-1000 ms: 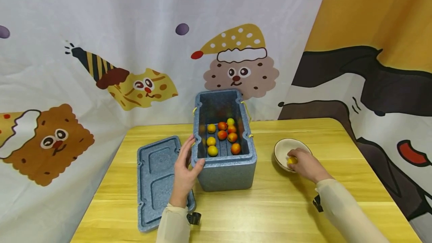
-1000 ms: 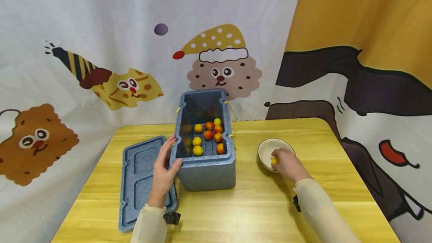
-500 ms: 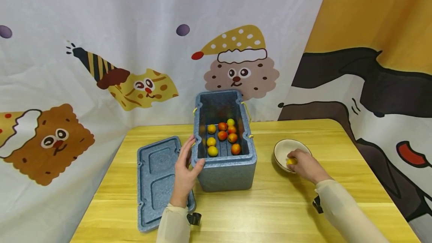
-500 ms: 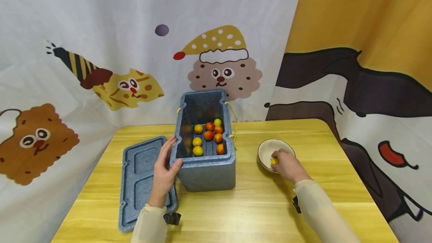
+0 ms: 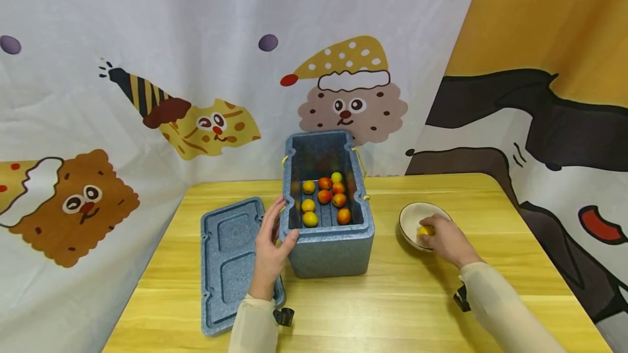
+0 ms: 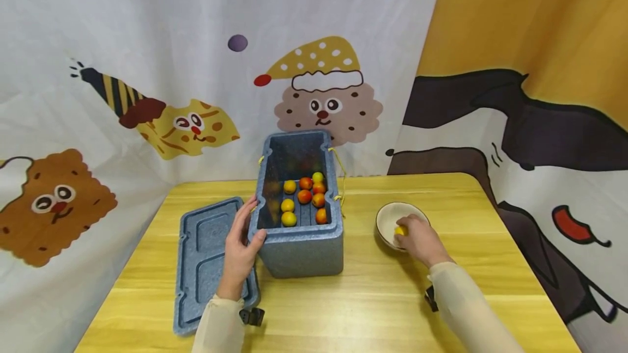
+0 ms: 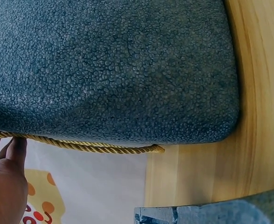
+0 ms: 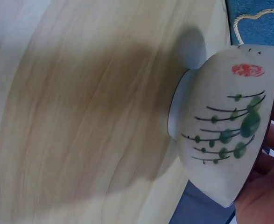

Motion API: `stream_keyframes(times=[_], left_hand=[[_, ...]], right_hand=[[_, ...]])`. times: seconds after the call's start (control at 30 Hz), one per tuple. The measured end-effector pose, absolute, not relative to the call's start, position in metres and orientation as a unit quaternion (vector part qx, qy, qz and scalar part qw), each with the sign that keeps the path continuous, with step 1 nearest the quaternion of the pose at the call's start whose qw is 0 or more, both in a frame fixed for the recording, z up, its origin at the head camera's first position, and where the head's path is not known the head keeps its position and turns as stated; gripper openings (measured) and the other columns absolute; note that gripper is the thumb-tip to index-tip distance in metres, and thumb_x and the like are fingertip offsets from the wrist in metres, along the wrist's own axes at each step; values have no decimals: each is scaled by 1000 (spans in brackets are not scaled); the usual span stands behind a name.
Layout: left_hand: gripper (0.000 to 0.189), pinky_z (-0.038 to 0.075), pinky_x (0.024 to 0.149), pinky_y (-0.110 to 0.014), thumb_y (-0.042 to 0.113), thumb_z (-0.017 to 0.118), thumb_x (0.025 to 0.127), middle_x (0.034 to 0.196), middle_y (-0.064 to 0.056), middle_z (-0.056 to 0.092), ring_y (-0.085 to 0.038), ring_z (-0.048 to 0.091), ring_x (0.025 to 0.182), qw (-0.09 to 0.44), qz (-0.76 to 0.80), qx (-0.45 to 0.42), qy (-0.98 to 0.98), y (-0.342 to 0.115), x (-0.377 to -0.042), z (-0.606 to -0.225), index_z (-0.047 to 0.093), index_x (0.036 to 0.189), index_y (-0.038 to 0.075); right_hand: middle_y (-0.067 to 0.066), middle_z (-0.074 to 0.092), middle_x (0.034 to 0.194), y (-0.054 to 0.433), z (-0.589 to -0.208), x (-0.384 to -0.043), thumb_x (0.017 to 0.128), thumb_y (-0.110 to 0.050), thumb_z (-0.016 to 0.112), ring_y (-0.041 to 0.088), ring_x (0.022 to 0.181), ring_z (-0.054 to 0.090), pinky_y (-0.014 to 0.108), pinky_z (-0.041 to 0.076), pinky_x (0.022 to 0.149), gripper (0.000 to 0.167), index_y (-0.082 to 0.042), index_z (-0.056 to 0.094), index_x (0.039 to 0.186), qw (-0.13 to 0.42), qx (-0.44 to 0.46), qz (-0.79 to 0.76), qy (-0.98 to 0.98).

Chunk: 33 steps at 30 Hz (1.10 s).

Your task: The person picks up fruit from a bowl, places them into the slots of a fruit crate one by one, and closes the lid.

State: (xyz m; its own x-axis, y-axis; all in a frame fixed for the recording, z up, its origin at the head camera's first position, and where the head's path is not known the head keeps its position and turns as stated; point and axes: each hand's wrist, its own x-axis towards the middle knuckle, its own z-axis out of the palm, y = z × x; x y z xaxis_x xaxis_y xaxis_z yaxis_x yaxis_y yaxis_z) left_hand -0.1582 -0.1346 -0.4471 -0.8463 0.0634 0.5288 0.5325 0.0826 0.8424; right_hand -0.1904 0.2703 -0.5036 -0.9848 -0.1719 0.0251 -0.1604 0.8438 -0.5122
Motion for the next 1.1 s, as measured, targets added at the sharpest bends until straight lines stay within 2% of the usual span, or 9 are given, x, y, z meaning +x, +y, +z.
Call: stream_keyframes(times=[0.4, 0.53, 0.77, 1.1], left_hand=[[56, 26, 112, -32, 1, 63, 92, 152, -24, 32, -34, 29, 141, 183, -647, -210, -710, -134, -159, -448, 42, 143, -8], [55, 27, 112, -33, 0, 63, 92, 152, -24, 33, -35, 30, 140, 184, -647, -209, -709, -133, -159, -448, 43, 143, -8], [55, 28, 111, -32, -1, 62, 91, 151, -24, 34, -35, 31, 140, 189, -645, -210, -710, -133, -158, -448, 43, 142, -9], [55, 28, 111, -32, 1, 62, 92, 151, -25, 33, -35, 31, 140, 192, -644, -213, -709, -133, -158, -449, 42, 143, -9]], right_hand=[[30, 54, 124, 274, -491, -192, 91, -11, 70, 48, 107, 58, 55, 49, 87, 37, 8, 62, 123, -27, -45, -321, 946], [27, 56, 122, 273, -484, -192, 91, -11, 71, 47, 108, 58, 54, 50, 88, 38, 8, 62, 124, -47, -47, -346, 936], [18, 59, 117, 262, -466, -192, 92, -13, 71, 39, 107, 59, 50, 51, 88, 36, 4, 63, 123, -83, -66, -361, 926], [11, 59, 119, 235, -427, -196, 94, -23, 70, 31, 108, 58, 47, 50, 91, 36, -2, 64, 123, -114, -94, -389, 909]])
